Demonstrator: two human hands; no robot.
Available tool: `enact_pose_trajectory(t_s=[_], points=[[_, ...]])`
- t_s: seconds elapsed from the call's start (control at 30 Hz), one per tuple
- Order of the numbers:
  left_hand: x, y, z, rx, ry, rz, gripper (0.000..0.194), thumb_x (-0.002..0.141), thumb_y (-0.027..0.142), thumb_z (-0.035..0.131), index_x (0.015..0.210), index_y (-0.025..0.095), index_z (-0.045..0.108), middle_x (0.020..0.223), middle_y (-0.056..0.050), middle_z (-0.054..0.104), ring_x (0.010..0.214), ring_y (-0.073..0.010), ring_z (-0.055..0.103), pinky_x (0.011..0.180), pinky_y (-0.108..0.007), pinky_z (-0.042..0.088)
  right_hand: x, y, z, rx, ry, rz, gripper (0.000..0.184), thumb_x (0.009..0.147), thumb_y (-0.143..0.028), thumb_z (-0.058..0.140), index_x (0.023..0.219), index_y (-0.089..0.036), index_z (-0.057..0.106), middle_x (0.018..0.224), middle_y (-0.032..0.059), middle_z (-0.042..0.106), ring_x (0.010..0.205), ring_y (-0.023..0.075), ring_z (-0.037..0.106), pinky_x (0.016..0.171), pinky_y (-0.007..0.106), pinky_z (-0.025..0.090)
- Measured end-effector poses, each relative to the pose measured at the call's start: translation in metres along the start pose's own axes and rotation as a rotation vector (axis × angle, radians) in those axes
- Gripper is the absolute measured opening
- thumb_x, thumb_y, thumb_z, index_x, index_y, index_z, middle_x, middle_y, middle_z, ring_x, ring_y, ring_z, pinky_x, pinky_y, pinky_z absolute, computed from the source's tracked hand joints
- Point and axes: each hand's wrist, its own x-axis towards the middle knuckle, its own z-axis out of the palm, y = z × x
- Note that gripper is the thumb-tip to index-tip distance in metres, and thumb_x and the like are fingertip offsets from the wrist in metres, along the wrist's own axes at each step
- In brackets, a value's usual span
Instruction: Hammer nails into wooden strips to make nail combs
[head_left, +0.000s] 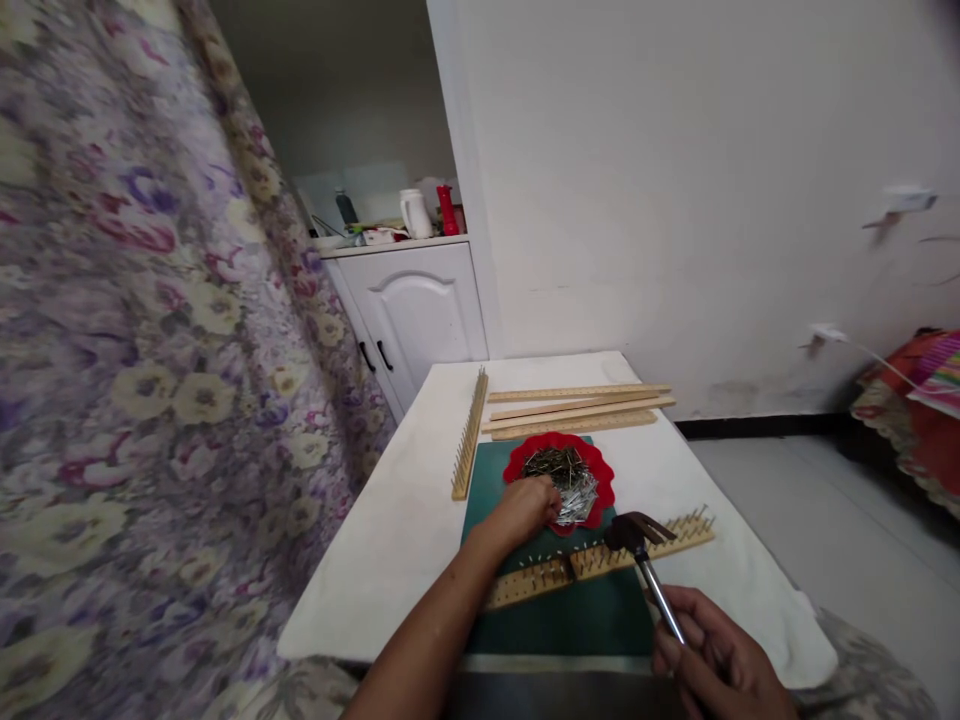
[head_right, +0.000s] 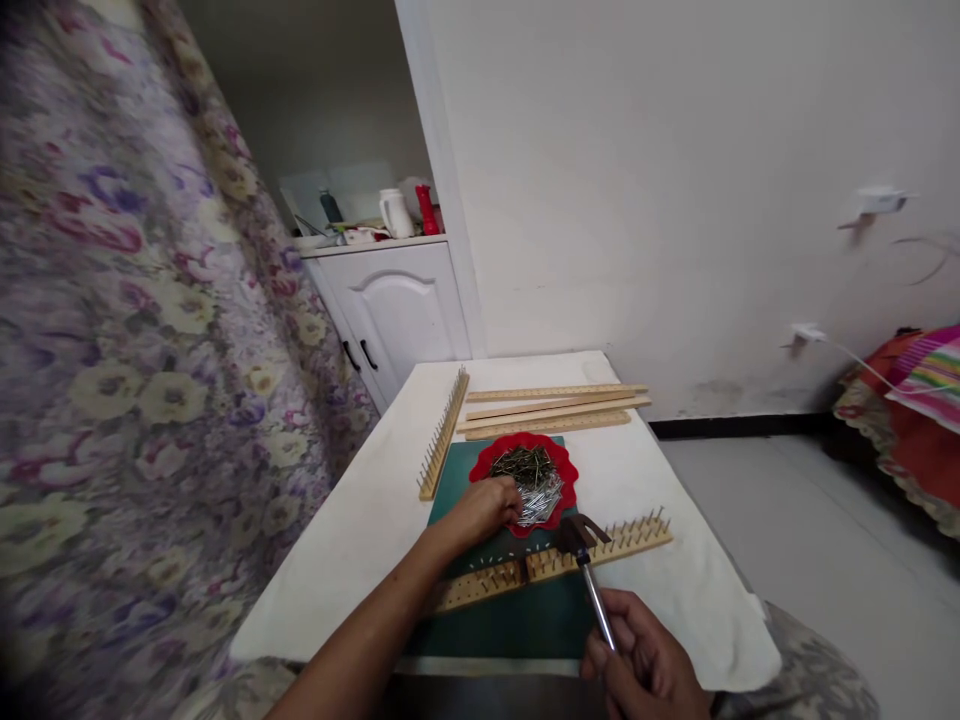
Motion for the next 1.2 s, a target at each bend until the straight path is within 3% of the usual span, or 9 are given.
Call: enact_pose_trajectory(t_s=[0.3,0.7,0.93,1.07,1.2], points=[[0.008,0.001,0.002,0.013,-0.025,0.007,0.012,0.073,0.012,0.055,0.072,0.018,0.065,0.081,-0.003,0.063,0.072,-0.0163,0.056,0.060,-0.023,0.037,0.001,0.003,-0.004,0.025,-0.017,-0.002,0.044,0.070,-0.056,0.065,0.093,-0.021,0.052,0.056,-0.0040,0.061,0.029,0.0022,0.033,0.034,0.016,0.016],[-0.015,0.000,-0.013,-0.117,0.132,-0.002,0.012,0.082,0.013,0.045,0.085,0.017,0.056,0.085,-0.002,0.059,0.078,-0.0140,0.054,0.069,-0.021,0.039,-0.002,0.001,-0.002,0.065,-0.014,-0.047,0.041,0.072,-0.052,0.066,0.092,-0.020,0.053,0.055,-0.0043,0.061,0.030,0.0025,0.036,0.032,0.014,0.020],[-0.025,0.001,-0.016,-0.167,0.222,-0.004,0.016,0.082,0.011,0.044,0.087,0.016,0.059,0.092,-0.005,0.061,0.085,-0.0160,0.055,0.076,-0.025,0.041,-0.003,-0.003,0.004,0.040,-0.012,-0.076,0.042,0.070,-0.053,0.066,0.094,-0.020,0.055,0.055,-0.0043,0.061,0.028,0.0038,0.036,0.030,0.014,0.023],[-0.044,0.016,-0.021,-0.244,0.354,0.000,0.014,0.083,0.012,0.044,0.084,0.017,0.057,0.088,-0.004,0.059,0.083,-0.0158,0.054,0.074,-0.024,0.041,0.001,-0.012,0.008,0.010,-0.006,-0.117,0.037,0.073,-0.049,0.065,0.095,-0.021,0.055,0.059,-0.0055,0.061,0.028,0.0029,0.038,0.030,0.014,0.027],[-0.077,0.053,-0.017,-0.375,0.391,0.029,0.013,0.083,0.012,0.045,0.085,0.019,0.055,0.086,-0.002,0.058,0.080,-0.0144,0.054,0.071,-0.023,0.039,0.006,-0.023,0.019,0.044,-0.015,-0.152,0.035,0.074,-0.042,0.068,0.099,-0.021,0.053,0.064,-0.0074,0.055,0.036,0.0033,0.038,0.032,0.014,0.031]])
